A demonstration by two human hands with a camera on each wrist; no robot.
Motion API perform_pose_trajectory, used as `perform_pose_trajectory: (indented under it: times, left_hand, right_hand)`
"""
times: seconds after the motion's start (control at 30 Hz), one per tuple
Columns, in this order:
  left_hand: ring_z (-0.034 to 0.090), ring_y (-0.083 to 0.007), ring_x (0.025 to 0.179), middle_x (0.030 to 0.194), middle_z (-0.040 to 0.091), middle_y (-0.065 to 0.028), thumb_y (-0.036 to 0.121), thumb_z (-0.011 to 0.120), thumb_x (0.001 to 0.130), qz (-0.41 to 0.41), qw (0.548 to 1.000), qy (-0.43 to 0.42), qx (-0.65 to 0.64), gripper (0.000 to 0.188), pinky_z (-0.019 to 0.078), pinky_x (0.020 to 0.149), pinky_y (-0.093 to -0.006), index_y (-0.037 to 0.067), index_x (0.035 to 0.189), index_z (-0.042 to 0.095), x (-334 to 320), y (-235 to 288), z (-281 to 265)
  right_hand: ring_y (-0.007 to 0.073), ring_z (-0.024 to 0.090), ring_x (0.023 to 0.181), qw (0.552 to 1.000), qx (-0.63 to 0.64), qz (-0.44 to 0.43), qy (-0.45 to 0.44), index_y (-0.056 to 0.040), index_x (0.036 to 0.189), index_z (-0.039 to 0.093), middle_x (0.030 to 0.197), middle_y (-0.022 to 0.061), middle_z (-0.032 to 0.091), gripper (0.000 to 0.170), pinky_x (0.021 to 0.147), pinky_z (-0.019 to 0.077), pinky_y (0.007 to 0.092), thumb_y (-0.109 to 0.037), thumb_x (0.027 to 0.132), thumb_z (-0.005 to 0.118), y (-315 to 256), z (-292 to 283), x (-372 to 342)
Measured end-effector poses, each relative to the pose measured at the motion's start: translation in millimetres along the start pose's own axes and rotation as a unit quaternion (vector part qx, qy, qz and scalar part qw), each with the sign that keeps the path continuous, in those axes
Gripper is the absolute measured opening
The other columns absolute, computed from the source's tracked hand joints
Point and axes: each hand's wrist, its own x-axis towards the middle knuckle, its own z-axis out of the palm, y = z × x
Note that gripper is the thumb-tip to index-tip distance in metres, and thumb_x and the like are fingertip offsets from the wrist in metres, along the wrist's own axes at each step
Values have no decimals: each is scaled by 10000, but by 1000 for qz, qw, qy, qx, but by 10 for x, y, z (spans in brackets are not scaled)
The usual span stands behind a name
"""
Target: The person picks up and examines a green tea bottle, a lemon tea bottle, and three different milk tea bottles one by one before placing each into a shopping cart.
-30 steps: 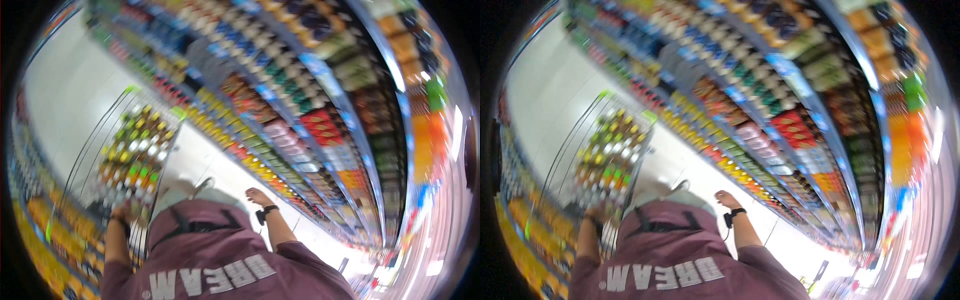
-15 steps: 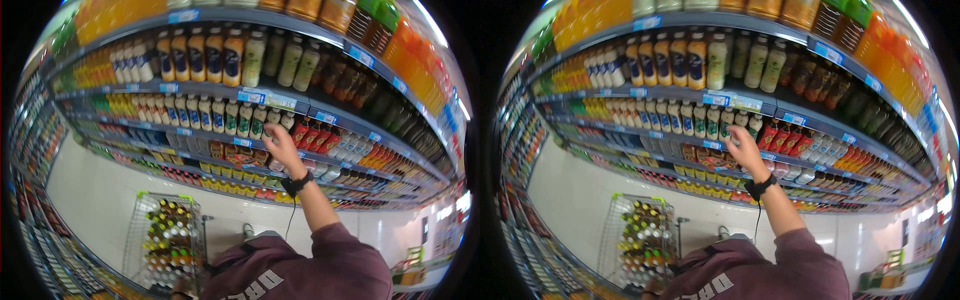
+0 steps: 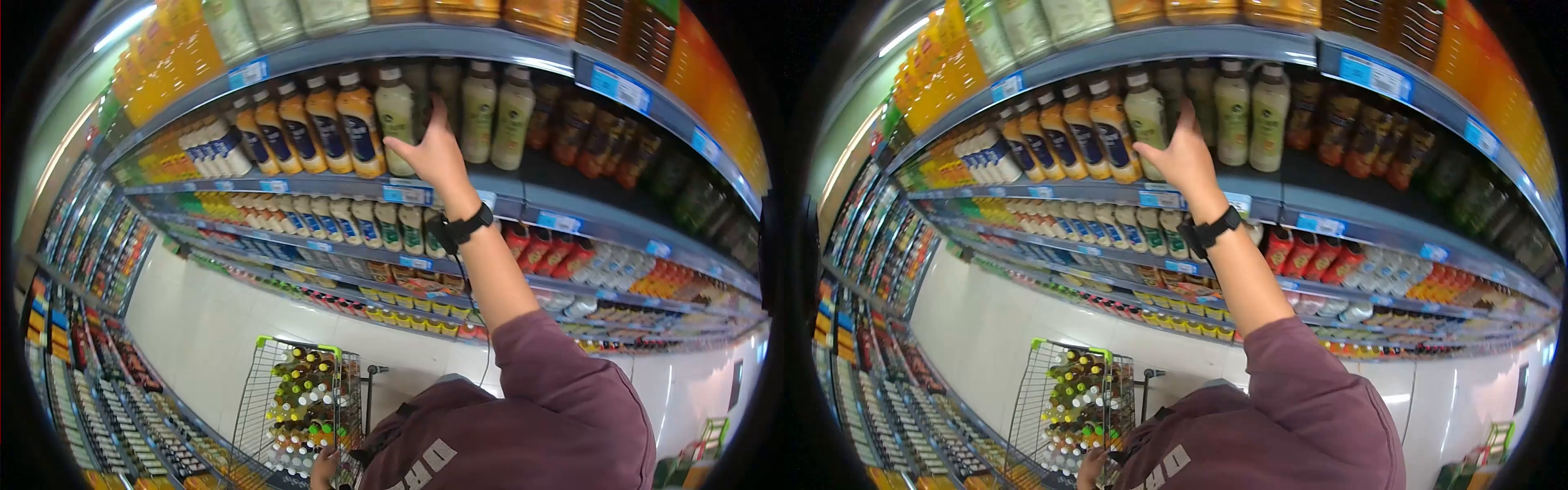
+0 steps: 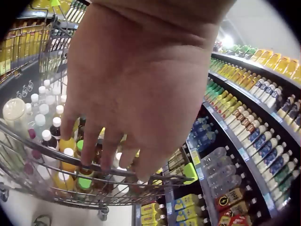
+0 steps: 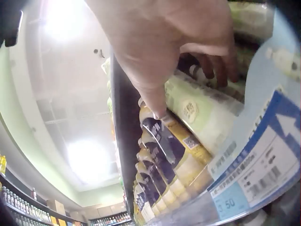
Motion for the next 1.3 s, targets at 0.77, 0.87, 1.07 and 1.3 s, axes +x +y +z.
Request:
perform_pose_trajectory:
  times: [0.77, 0.87, 1.07, 1.3]
  left_hand:
    - [632, -306, 1183, 1190, 663, -120, 428, 589, 1007, 366, 657, -155, -641, 412, 456, 1078, -436, 51, 1166, 633, -473, 4314, -329]
    - [673, -246, 1035, 1033, 666, -68, 385, 574, 1021, 229, 713, -22, -663, 331, 529, 950, -385, 63, 1069, 634, -629, 4420, -345]
    - [627, -155, 828, 945, 652, -35, 363, 613, 1037, 232, 650, 306, -656, 306, 529, 780, -330, 61, 1073, 642, -1078, 4516, -627]
    - [649, -314, 1035, 1160, 644, -106, 426, 578, 1014, 327, 581, 170, -726, 367, 516, 989, -504, 86, 1150, 603, -1505, 4378, -689]
  right_hand:
    - [214, 509, 1253, 559, 520, 104, -637, 3, 1529, 323, 1381, 131, 514, 697, 1076, 429, 364, -178, 931, 632, -1326, 433, -3019]
    - [233, 552, 1210, 509, 522, 216, -649, 9, 1484, 369, 1337, 132, 549, 696, 1046, 458, 371, -195, 902, 690, -1177, 582, -3051]
    - [270, 680, 1060, 681, 382, -90, -619, 20, 1380, 483, 1176, 177, 661, 703, 918, 537, 383, -219, 813, 823, -1396, 451, -2878]
    - [211, 664, 646, 116, 536, 298, -782, -2, 1392, 495, 1129, 207, 685, 789, 540, 536, 319, -543, 865, 724, -1367, 567, -2929]
